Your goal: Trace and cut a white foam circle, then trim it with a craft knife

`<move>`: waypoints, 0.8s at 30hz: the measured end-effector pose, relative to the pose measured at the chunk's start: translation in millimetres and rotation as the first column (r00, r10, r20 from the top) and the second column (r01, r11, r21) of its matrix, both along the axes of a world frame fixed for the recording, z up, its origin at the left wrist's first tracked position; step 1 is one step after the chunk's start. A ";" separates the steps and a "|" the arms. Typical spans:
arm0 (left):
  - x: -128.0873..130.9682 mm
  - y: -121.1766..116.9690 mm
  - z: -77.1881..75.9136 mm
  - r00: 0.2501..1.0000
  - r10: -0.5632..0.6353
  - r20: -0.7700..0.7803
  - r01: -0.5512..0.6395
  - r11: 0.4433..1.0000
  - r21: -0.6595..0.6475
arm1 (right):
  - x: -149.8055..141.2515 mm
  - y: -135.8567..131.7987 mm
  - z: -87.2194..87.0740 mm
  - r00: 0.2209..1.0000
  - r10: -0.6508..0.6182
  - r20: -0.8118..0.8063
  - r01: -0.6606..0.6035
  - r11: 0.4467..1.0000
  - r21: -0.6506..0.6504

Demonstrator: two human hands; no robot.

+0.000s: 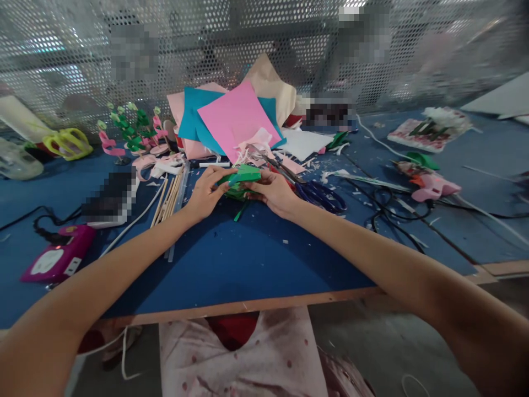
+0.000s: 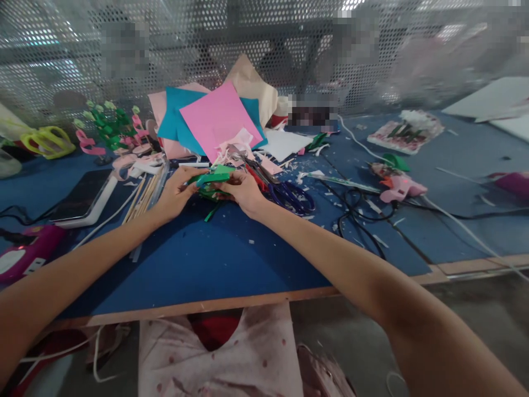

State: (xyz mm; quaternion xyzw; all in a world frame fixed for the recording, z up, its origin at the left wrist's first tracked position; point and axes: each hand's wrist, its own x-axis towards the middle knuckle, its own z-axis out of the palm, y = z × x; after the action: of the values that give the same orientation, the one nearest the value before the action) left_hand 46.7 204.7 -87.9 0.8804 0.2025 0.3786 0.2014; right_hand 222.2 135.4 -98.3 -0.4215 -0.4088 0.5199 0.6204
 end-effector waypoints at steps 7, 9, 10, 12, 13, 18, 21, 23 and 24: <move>0.5 0.6 -0.1 0.998 0.031 -0.056 -0.028 0.999 0.044 | 0.6 -0.7 1.2 0.999 0.011 0.031 -0.010 1.000 -0.020; 0.7 0.5 -0.2 0.998 0.035 -0.055 -0.033 0.999 0.043 | 0.1 -1.2 2.1 1.000 0.009 0.030 -0.008 1.000 -0.029; 0.9 0.5 -0.2 0.998 0.036 -0.052 -0.034 0.999 0.041 | -0.2 -1.4 2.6 1.000 0.007 0.026 -0.006 1.000 -0.030; 1.3 0.7 -0.1 0.998 0.042 -0.038 -0.041 0.999 0.030 | -0.8 -1.7 3.4 1.000 0.001 0.015 0.000 0.999 -0.032; 1.4 0.9 -0.1 0.998 0.049 -0.025 -0.048 0.999 0.014 | -1.1 -1.8 3.8 1.000 -0.004 0.010 0.004 0.999 -0.036; 1.6 3.3 -0.8 0.991 0.120 0.066 -0.113 0.987 -0.112 | -1.3 -2.1 4.3 1.000 -0.015 -0.002 0.015 0.998 -0.062; 1.5 4.1 -1.0 0.987 0.143 0.077 -0.133 0.984 -0.116 | -0.9 -2.0 3.9 1.000 -0.015 -0.003 0.015 0.998 -0.068; 1.4 4.1 -1.0 0.988 0.142 0.067 -0.135 0.986 -0.098 | -0.8 -1.8 3.6 1.000 -0.016 0.001 0.016 0.998 -0.064; 1.4 4.0 -1.0 0.988 0.139 0.062 -0.133 0.987 -0.090 | -0.8 -1.7 3.5 1.000 -0.015 0.003 0.015 0.998 -0.059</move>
State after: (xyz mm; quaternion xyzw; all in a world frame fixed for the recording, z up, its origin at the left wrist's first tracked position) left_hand 48.1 208.8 -88.9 0.8417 0.2711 0.4122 0.2193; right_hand 221.5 133.7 -94.8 -0.4434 -0.3906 0.5266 0.6111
